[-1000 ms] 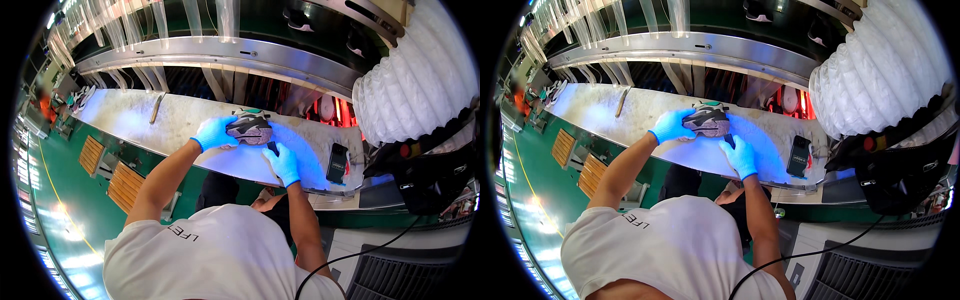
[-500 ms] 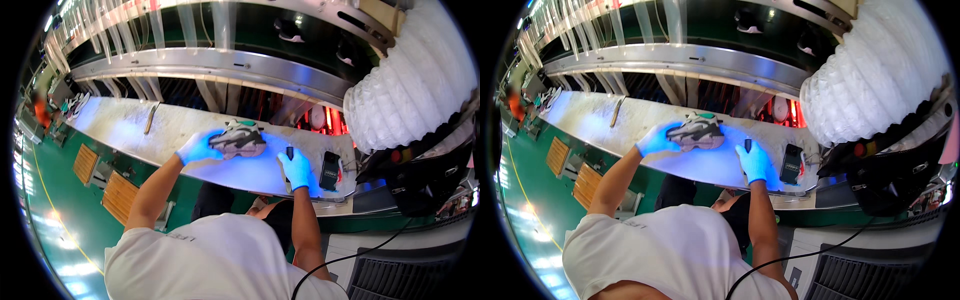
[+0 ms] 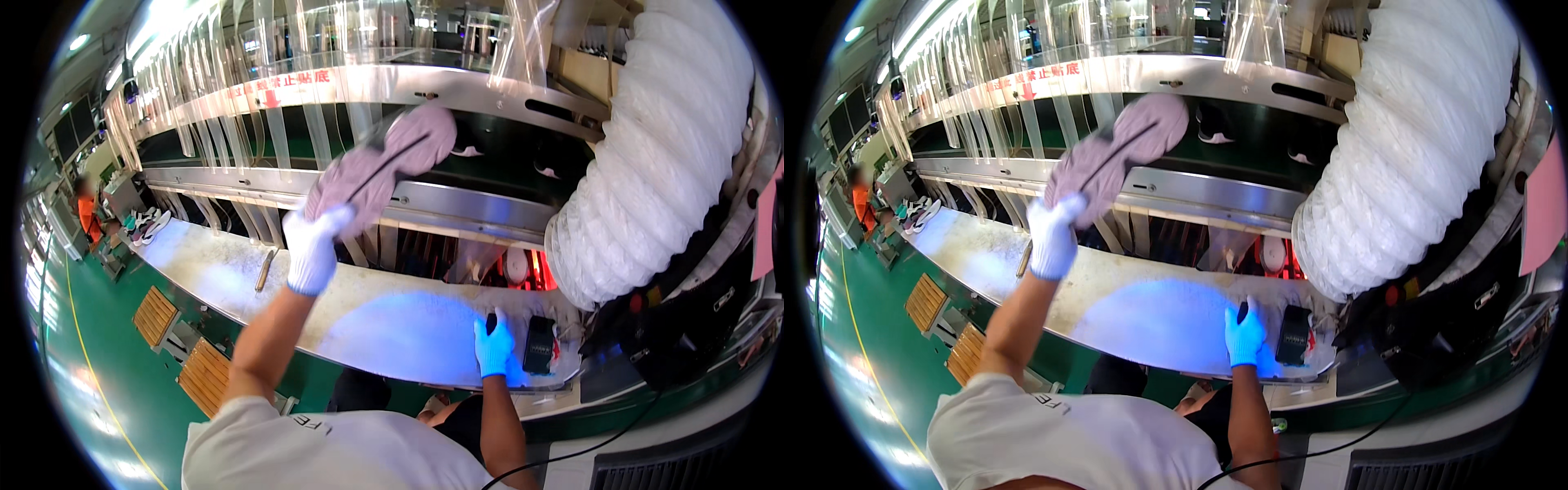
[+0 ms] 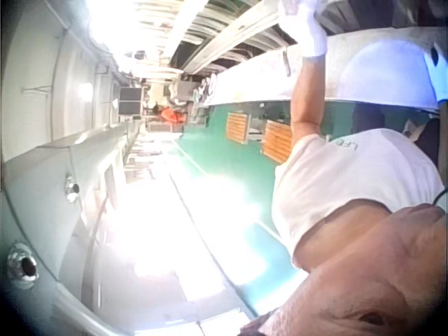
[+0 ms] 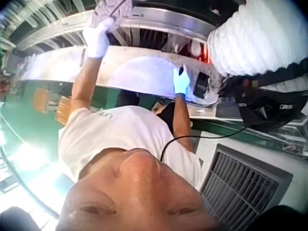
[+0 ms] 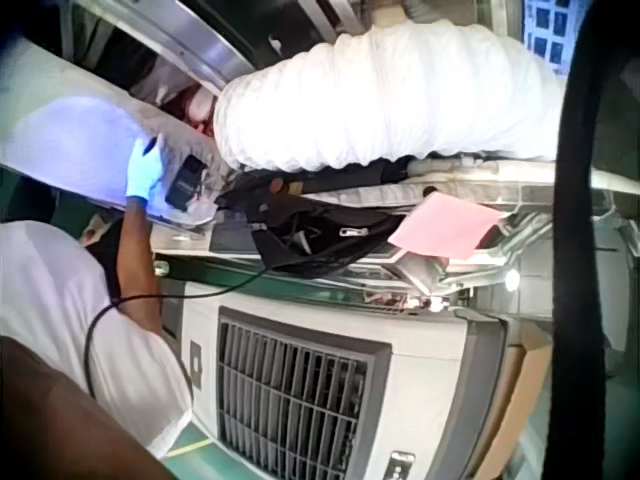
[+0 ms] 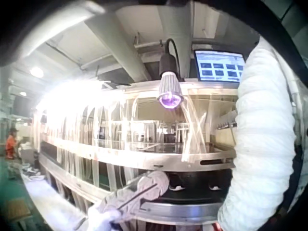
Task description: The person uses a small black tool to scrape and clean the surface of a sneaker held in their left hand. They repeatedly rub the tool against the shoe's upper and sole, rotating the shoe to access different areas. The person wears blue gloves and works at a bench in a factory setting.
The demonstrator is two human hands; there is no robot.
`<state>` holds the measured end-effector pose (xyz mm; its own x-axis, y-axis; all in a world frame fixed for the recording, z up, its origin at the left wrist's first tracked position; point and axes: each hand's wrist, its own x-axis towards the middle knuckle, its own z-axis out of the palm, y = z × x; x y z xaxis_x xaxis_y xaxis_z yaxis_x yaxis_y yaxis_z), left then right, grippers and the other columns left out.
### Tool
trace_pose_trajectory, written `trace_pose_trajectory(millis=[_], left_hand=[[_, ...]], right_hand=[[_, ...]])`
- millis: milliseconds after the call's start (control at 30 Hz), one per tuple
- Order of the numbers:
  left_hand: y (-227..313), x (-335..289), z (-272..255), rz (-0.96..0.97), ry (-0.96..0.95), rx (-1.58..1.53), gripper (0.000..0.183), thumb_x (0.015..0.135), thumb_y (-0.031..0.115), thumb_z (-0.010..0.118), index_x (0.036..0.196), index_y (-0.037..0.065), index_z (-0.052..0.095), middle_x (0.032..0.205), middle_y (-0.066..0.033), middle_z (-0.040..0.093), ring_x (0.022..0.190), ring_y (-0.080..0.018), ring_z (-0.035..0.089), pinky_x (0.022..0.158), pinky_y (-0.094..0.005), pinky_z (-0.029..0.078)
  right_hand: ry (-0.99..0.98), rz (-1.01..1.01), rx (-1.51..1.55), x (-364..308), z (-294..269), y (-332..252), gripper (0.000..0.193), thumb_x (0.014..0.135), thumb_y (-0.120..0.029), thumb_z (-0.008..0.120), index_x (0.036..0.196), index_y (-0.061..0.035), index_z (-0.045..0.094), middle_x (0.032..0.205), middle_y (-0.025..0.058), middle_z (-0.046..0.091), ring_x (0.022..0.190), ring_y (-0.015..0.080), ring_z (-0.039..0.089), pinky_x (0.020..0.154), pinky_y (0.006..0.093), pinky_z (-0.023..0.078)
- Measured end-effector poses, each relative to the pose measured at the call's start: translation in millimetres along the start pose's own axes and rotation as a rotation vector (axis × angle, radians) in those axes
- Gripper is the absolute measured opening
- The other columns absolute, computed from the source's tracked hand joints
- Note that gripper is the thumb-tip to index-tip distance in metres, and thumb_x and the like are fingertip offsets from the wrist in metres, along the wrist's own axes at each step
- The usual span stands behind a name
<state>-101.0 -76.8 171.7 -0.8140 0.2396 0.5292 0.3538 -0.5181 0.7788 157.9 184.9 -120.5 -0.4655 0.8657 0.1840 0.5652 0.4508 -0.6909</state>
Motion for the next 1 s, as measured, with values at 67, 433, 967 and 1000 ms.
trace_pose_trajectory(millis=[67,433,967,1000], left_hand=[[49.2,48.6,54.7,0.329,0.044,0.314,0.062,0.087,0.03,0.094,0.133,-0.007,0.077,0.114,-0.0099,0.083,0.101,-0.0172,0.077,0.094,-0.0338,0.063],[20.6,319.7,198.7,0.732,-0.521,1.525,0.097,0.097,0.088,0.059,0.167,0.021,0.058,0.181,-0.0188,0.037,0.158,-0.0509,0.047,0.131,-0.0598,0.038],[-283.5,-82.1,136.6,0.509,-1.076,1.029,0.063,0.087,0.025,0.084,0.146,0.009,0.068,0.158,-0.0202,0.06,0.142,-0.0437,0.062,0.115,-0.0517,0.055],[-298.3,-75.8,161.8,0.428,-1.004,1.077,0.075,0.085,0.026,0.085,0.155,0.01,0.063,0.161,-0.0214,0.057,0.143,-0.0439,0.061,0.116,-0.0522,0.054]], right_hand=[[0.111,-0.091,0.003,-0.9,3.5,27.7,0.075,0.095,-0.043,0.087,0.157,-0.0092,0.06,0.141,0.0284,0.071,0.129,0.0501,0.069,0.11,0.0579,0.056],[0.108,-0.106,0.031,0.2,0.7,14.2,0.07,0.096,-0.041,0.087,0.154,-0.0076,0.065,0.143,0.0273,0.073,0.13,0.0486,0.07,0.111,0.0547,0.056],[0.259,-0.317,0.096,7.6,6.6,9.8,0.037,0.09,-0.019,0.084,0.124,-0.0073,0.076,0.13,0.0187,0.075,0.121,0.0425,0.069,0.107,0.0548,0.056],[0.268,-0.316,0.1,9.3,4.1,14.5,0.037,0.09,-0.019,0.084,0.124,-0.0071,0.076,0.13,0.0186,0.075,0.121,0.0424,0.069,0.107,0.0547,0.056]])
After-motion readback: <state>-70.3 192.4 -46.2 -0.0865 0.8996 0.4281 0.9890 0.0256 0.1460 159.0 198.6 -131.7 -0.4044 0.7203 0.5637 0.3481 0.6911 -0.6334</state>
